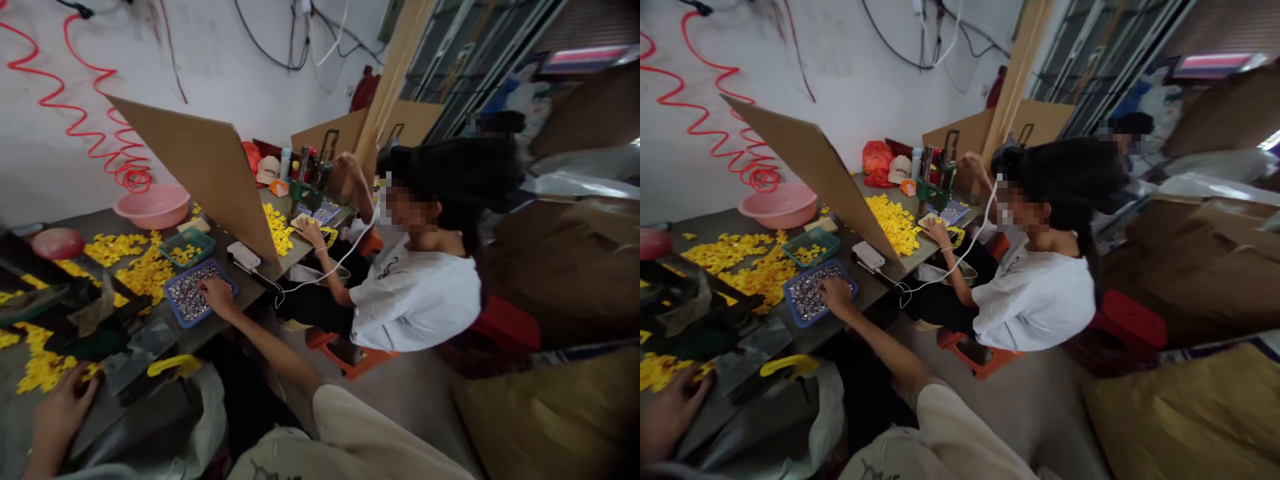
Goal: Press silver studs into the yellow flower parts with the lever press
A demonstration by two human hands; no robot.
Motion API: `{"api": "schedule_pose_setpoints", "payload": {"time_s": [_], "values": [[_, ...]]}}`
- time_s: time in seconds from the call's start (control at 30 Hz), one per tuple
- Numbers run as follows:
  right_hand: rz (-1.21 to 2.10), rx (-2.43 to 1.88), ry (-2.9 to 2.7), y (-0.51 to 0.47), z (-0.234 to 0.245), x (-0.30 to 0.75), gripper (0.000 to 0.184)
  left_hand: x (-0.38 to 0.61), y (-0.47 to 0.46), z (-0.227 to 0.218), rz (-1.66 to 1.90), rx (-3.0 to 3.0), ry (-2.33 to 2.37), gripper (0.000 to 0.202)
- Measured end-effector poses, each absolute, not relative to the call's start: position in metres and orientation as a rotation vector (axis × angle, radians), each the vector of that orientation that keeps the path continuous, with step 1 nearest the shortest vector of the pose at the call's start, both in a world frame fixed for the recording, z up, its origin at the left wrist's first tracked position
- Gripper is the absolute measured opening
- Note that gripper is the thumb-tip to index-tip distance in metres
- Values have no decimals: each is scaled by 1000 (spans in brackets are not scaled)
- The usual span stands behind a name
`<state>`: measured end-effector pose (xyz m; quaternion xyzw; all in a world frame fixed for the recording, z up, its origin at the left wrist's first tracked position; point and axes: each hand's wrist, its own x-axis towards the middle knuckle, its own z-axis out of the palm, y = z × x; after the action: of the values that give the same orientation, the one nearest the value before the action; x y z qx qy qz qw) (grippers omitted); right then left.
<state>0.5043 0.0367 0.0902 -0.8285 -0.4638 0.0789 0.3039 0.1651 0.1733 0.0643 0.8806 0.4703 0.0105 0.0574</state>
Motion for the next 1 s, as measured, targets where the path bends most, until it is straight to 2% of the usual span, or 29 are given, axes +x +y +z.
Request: {"api": "schedule_pose_setpoints", "payload": {"time_s": [0.07,0.2,0.27,0.4,0.63,0.7,0.83,1.0], "values": [[223,-2184,-1228,34,90,504,16,159,179,56,277,2530,1516,35],[281,-2134,-1275,26,88,500,20,155,168,55,421,2346,1521,43],[242,-2090,-1274,24,84,502,16,155,160,56,526,2271,1435,47],[193,-1941,-1239,27,73,507,8,154,154,53,641,2233,1426,44],[332,-1760,-1114,23,75,506,11,152,154,57,758,2276,1438,35],[359,-1689,-1056,18,81,496,16,154,154,60,845,2277,1502,31],[513,-1474,-1036,3,96,450,25,162,141,66,1051,2200,1485,31],[839,-1204,-1056,2,105,376,21,185,88,66,1202,2092,1121,34]]}}
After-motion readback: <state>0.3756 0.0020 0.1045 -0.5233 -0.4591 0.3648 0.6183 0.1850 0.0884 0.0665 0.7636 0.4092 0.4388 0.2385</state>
